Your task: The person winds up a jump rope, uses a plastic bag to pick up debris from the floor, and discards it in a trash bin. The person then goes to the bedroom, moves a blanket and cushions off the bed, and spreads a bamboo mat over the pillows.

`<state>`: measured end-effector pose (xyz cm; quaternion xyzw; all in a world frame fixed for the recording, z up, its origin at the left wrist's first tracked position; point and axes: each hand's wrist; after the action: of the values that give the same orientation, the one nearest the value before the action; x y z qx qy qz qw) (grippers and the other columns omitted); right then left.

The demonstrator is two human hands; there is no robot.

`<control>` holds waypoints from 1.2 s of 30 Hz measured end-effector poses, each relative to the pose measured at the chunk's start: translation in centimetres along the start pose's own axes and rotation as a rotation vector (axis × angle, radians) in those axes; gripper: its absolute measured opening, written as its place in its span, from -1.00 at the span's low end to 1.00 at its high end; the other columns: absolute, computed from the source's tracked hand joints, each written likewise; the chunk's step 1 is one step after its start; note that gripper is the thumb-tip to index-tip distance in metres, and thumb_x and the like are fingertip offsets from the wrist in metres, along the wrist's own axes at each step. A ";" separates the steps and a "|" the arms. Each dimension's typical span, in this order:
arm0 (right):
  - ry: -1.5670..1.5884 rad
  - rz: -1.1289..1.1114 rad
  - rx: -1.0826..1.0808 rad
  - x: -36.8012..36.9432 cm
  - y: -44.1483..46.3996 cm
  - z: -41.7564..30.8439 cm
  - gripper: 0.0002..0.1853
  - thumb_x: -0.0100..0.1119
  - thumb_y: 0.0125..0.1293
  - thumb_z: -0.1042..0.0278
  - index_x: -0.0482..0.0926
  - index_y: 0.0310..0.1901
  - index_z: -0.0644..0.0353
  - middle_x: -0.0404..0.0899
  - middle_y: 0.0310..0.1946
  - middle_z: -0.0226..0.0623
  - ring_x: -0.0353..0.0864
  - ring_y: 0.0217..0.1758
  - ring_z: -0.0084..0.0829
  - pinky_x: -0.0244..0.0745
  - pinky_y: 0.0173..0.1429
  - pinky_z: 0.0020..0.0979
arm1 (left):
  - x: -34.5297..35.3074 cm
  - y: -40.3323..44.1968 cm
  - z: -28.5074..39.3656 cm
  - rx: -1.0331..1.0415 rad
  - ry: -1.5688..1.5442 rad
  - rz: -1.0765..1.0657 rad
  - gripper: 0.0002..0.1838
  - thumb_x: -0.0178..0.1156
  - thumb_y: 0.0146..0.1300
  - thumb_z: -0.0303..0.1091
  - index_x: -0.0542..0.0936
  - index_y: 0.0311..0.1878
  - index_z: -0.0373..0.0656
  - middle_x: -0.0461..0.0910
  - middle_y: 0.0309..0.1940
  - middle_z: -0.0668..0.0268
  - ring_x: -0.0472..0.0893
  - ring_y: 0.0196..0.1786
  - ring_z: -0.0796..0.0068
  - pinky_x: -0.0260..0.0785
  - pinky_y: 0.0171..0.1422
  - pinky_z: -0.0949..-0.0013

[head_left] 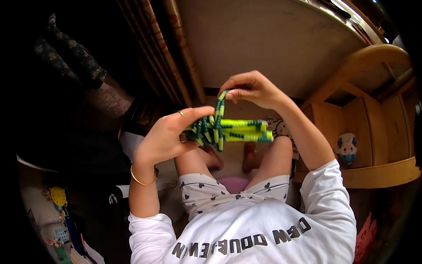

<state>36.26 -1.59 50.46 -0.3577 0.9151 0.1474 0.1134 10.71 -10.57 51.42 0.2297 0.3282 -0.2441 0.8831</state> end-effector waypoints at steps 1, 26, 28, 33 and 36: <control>0.131 0.006 0.037 0.4 -0.3 1.5 -0.74 0.24 0.35 0.26 0.65 -0.15 0.33 0.59 -0.45 -0.46 0.48 -0.38 -0.68 0.44 -0.23 -0.58 | -0.1 -0.1 0.3 -0.017 -0.047 0.065 -0.29 0.33 -0.11 -0.61 0.47 0.21 0.07 0.62 -0.12 0.18 0.64 -0.11 0.14 0.47 -0.04 0.26; -0.376 0.261 -0.132 -0.7 -2.9 -3.7 -0.82 0.31 0.25 0.36 0.61 -0.19 0.27 0.62 -0.36 -0.39 0.58 -0.32 -0.56 0.49 -0.18 -0.50 | 2.7 -0.4 -1.3 0.052 0.307 -0.049 -0.33 0.28 -0.14 -0.61 0.53 0.14 0.17 0.46 -0.39 0.30 0.57 -0.29 0.25 0.46 -0.24 0.28; -0.276 0.281 -0.022 -0.9 -2.7 -0.9 -0.80 0.28 0.30 0.28 0.62 -0.19 0.24 0.62 -0.38 -0.45 0.56 -0.30 -0.63 0.48 -0.17 -0.52 | 2.5 -0.5 -0.6 0.026 0.266 -0.164 -0.32 0.32 -0.14 -0.60 0.51 0.16 0.08 0.55 -0.28 0.30 0.61 -0.21 0.25 0.49 -0.15 0.32; 0.084 0.208 0.096 3.2 -4.6 6.7 -0.79 0.14 0.42 0.21 0.58 -0.16 0.18 0.41 -0.48 -0.61 0.26 -0.46 -0.81 0.13 -0.45 -0.68 | 3.8 -0.3 -1.3 0.213 -0.155 0.249 -0.27 0.36 -0.08 -0.63 0.42 0.25 0.00 0.59 0.02 0.25 0.64 -0.02 0.21 0.51 0.04 0.32; 0.366 0.183 0.331 6.0 -6.7 6.5 -0.69 -0.08 0.53 0.11 0.53 -0.17 0.17 0.23 -0.56 -0.63 0.14 -0.54 -0.78 0.04 -0.49 -0.64 | 3.7 -0.1 -2.0 0.064 -0.176 0.407 -0.26 0.36 -0.06 -0.61 0.39 0.26 0.00 0.60 0.04 0.18 0.63 0.03 0.15 0.48 0.09 0.29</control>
<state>37.21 -7.71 41.27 -0.2707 0.9606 -0.0617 -0.0109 12.22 -10.59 47.47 0.2971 0.1887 -0.0902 0.9317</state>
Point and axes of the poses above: each hand's wrist, its own y-axis towards the middle knuckle, its own x-axis out of the palm, z = x × y
